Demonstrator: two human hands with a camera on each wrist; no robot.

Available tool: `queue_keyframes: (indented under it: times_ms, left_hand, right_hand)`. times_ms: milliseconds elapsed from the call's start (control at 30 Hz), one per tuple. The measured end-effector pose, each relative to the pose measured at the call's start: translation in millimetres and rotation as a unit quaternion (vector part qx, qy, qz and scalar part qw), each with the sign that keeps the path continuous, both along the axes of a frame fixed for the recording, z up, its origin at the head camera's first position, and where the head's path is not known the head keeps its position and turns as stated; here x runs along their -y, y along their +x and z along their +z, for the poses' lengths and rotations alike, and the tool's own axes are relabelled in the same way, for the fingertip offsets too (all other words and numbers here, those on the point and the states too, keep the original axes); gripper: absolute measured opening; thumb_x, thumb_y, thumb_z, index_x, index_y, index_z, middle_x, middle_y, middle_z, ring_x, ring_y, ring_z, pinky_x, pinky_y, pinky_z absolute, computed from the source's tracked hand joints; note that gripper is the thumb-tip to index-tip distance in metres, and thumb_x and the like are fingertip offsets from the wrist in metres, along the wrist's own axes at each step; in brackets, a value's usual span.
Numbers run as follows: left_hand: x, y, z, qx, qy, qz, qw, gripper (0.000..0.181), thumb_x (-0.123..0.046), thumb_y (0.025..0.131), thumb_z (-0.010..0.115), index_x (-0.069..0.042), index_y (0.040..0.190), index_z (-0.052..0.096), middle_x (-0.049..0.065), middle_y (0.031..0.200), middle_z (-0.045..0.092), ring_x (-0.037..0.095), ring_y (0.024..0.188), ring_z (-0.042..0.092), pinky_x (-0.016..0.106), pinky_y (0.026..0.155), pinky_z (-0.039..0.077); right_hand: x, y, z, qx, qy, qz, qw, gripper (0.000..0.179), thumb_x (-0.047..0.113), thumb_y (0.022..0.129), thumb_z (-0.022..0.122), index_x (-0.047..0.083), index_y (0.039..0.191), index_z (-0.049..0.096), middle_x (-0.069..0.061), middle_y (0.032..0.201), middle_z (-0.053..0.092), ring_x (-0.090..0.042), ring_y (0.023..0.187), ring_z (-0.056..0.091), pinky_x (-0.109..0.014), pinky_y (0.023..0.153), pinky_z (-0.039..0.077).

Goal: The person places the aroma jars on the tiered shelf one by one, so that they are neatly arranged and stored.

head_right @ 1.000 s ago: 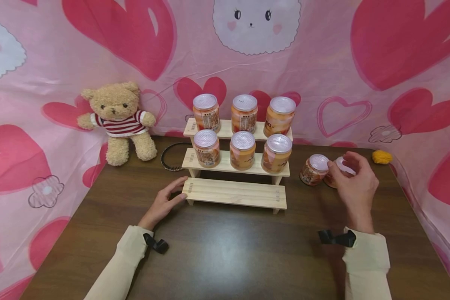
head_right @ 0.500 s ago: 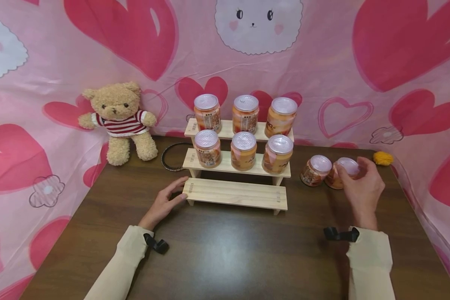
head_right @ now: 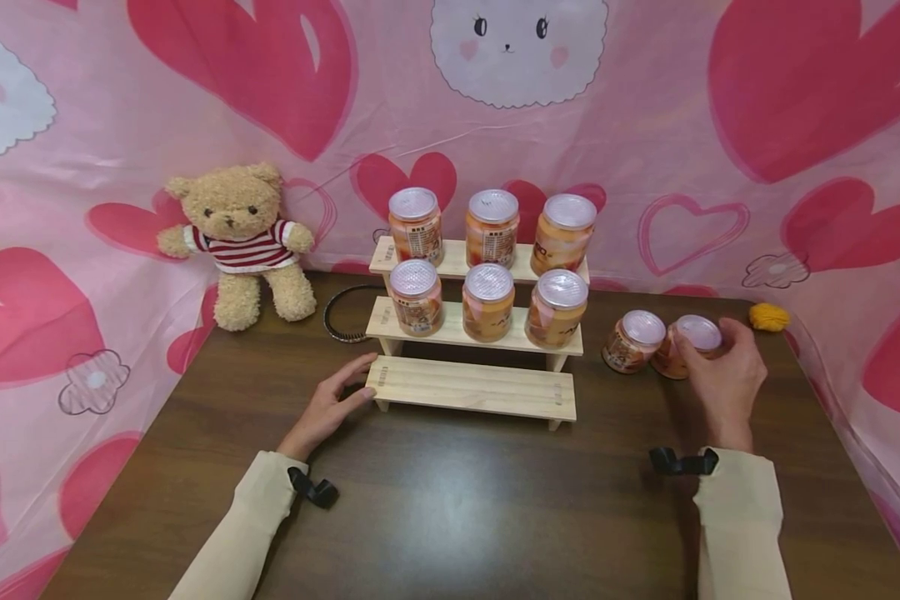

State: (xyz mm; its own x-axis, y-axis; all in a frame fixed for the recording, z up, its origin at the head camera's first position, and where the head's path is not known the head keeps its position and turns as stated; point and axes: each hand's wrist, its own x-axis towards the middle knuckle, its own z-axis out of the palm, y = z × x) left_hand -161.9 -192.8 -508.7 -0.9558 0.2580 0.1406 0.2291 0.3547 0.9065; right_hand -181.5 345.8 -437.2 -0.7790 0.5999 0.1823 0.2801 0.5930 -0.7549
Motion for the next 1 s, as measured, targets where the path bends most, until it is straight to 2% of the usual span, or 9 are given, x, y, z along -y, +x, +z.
queue_keyframes:
  times_ms: [100, 233, 300, 367, 467, 633, 800, 900, 1000]
  left_hand:
    - [0.2, -0.3, 0.1, 0.001, 0.001, -0.001, 1.0000, 0.054, -0.020, 0.096, 0.068, -0.018, 0.148, 0.051, 0.009, 0.140, 0.062, 0.022, 0.123, 0.062, 0.029, 0.098, 0.046]
    - [0.4, -0.1, 0.2, -0.004, 0.002, -0.003, 1.0000, 0.054, -0.018, 0.097, 0.067, -0.016, 0.148, 0.051, 0.012, 0.139, 0.063, 0.023, 0.122, 0.062, 0.033, 0.099, 0.047]
    - [0.4, 0.3, 0.3, -0.004, 0.003, -0.002, 1.0000, 0.054, -0.017, 0.097, 0.067, -0.016, 0.148, 0.051, 0.013, 0.139, 0.063, 0.022, 0.122, 0.062, 0.034, 0.098, 0.047]
    - [0.4, 0.6, 0.5, -0.004, 0.003, 0.000, 1.0000, 0.054, -0.018, 0.096, 0.067, -0.016, 0.148, 0.051, 0.012, 0.138, 0.063, 0.020, 0.121, 0.062, 0.032, 0.098, 0.047]
    - [0.2, 0.7, 0.8, -0.003, 0.002, 0.002, 1.0000, 0.054, -0.018, 0.096, 0.068, -0.016, 0.148, 0.051, 0.012, 0.139, 0.063, 0.019, 0.122, 0.062, 0.029, 0.098, 0.047]
    - [0.5, 0.7, 1.3, 0.001, 0.002, -0.003, 1.0000, 0.055, -0.019, 0.096, 0.067, -0.018, 0.148, 0.050, 0.011, 0.140, 0.062, 0.026, 0.124, 0.061, 0.036, 0.100, 0.047]
    - [0.9, 0.9, 1.0, -0.001, 0.001, -0.003, 1.0000, 0.055, -0.019, 0.097, 0.067, -0.015, 0.149, 0.050, 0.011, 0.140, 0.062, 0.024, 0.123, 0.061, 0.036, 0.100, 0.047]
    - [0.8, 0.7, 0.9, 0.001, 0.001, 0.001, 1.0000, 0.055, -0.019, 0.096, 0.068, -0.017, 0.148, 0.050, 0.010, 0.139, 0.063, 0.019, 0.122, 0.062, 0.029, 0.098, 0.046]
    - [0.8, 0.1, 0.5, 0.005, 0.001, 0.000, 1.0000, 0.055, -0.020, 0.096, 0.068, -0.019, 0.148, 0.051, 0.008, 0.140, 0.062, 0.018, 0.122, 0.061, 0.026, 0.098, 0.046]
  right_hand:
    - [-1, -0.5, -3.3, 0.009, -0.004, -0.006, 0.9999, 0.069, 0.038, 0.087, 0.074, 0.010, 0.145, 0.049, -0.018, 0.142, 0.059, 0.017, 0.082, 0.039, -0.011, 0.095, 0.036]
    - [-2, -2.3, -7.3, 0.024, -0.012, -0.013, 0.9996, 0.072, 0.041, 0.088, 0.073, 0.009, 0.147, 0.047, -0.018, 0.144, 0.058, -0.010, 0.107, 0.054, -0.022, 0.107, 0.039]
    - [-3, -3.0, -8.4, 0.030, -0.016, -0.015, 0.9993, 0.073, 0.043, 0.088, 0.073, 0.010, 0.147, 0.047, -0.018, 0.143, 0.058, -0.016, 0.111, 0.054, -0.024, 0.106, 0.040]
    - [-4, -3.8, -9.6, 0.033, -0.018, -0.017, 0.9991, 0.073, 0.044, 0.087, 0.073, 0.010, 0.147, 0.048, -0.018, 0.142, 0.059, -0.010, 0.103, 0.055, -0.023, 0.103, 0.040]
    - [-4, -4.8, -11.6, 0.038, -0.023, -0.017, 0.9989, 0.074, 0.047, 0.086, 0.074, 0.011, 0.146, 0.050, -0.019, 0.141, 0.060, -0.009, 0.102, 0.054, -0.025, 0.101, 0.040]
    - [-4, -5.9, -16.6, 0.032, -0.027, -0.014, 0.9990, 0.071, 0.045, 0.087, 0.073, 0.009, 0.145, 0.052, -0.022, 0.141, 0.059, -0.032, 0.122, 0.050, -0.036, 0.107, 0.036]
    - [-5, -7.0, -20.3, 0.026, -0.023, -0.022, 0.9992, 0.069, 0.045, 0.086, 0.075, 0.011, 0.142, 0.055, -0.020, 0.139, 0.061, -0.025, 0.116, 0.053, -0.027, 0.101, 0.036]
    - [-6, -6.9, -21.9, 0.012, -0.027, -0.028, 0.9992, 0.067, 0.045, 0.084, 0.077, 0.012, 0.140, 0.059, -0.012, 0.134, 0.066, -0.005, 0.100, 0.055, -0.019, 0.094, 0.036]
    - [-8, -6.2, -24.0, -0.012, -0.035, -0.034, 0.9987, 0.066, 0.043, 0.082, 0.080, 0.011, 0.136, 0.062, 0.002, 0.122, 0.070, 0.015, 0.084, 0.047, -0.009, 0.084, 0.034]
